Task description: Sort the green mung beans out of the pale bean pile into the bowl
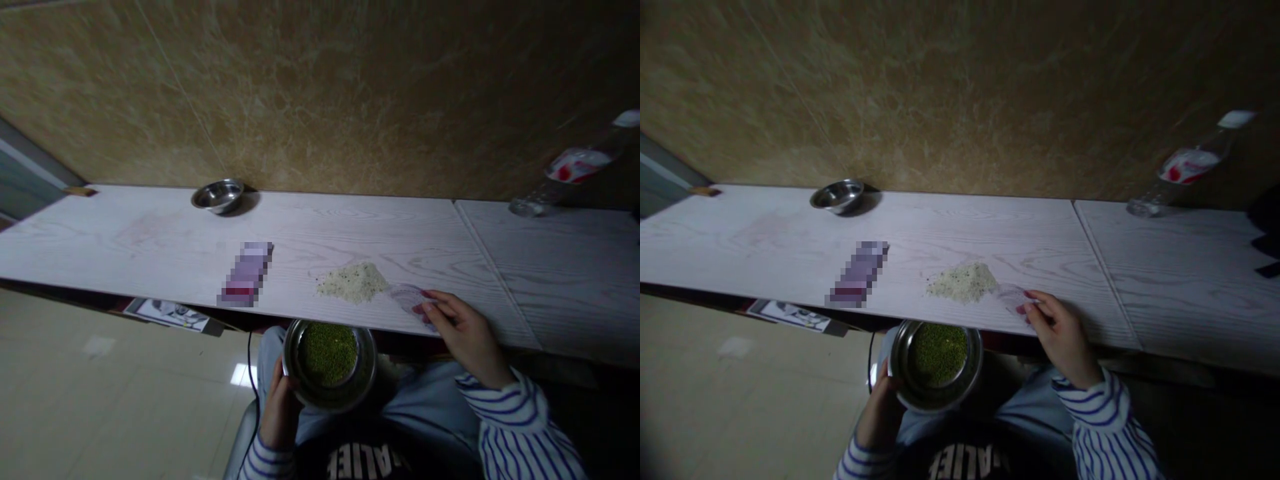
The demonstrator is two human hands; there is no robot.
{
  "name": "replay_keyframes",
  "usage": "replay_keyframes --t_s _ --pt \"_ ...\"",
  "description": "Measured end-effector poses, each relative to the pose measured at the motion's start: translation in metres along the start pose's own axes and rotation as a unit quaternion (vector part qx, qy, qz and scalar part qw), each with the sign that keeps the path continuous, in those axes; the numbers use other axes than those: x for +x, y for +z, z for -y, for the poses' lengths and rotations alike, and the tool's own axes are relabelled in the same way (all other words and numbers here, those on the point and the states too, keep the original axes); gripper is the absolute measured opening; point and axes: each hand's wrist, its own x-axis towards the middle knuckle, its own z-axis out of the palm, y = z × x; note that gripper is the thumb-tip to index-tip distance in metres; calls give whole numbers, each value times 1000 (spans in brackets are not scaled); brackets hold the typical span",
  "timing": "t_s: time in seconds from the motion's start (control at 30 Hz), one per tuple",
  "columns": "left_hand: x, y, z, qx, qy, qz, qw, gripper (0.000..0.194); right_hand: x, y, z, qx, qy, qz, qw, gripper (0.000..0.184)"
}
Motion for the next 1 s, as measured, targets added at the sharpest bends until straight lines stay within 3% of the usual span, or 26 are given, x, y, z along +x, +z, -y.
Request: replay_keyframes --t_s 0.17,0.43,0.57,0.83,1.0 --pt "0 8 -3 -76 -26 42 996 49 4 2 -7 1 0 -1 1000 55" --pt "6 9 0 -61 -40 32 997 49 5 -3 -9 12 32 -23 999 54" --pt "14 6 6 -54 -64 47 995 61 2 -2 -8 -3 31 -13 999 48" --pt "9 10 8 -79 -50 34 995 54 8 3 -2 -35 -5 -12 999 42" --pt "9 10 9 -87 -54 35 994 50 12 6 6 -92 -68 13 993 31"
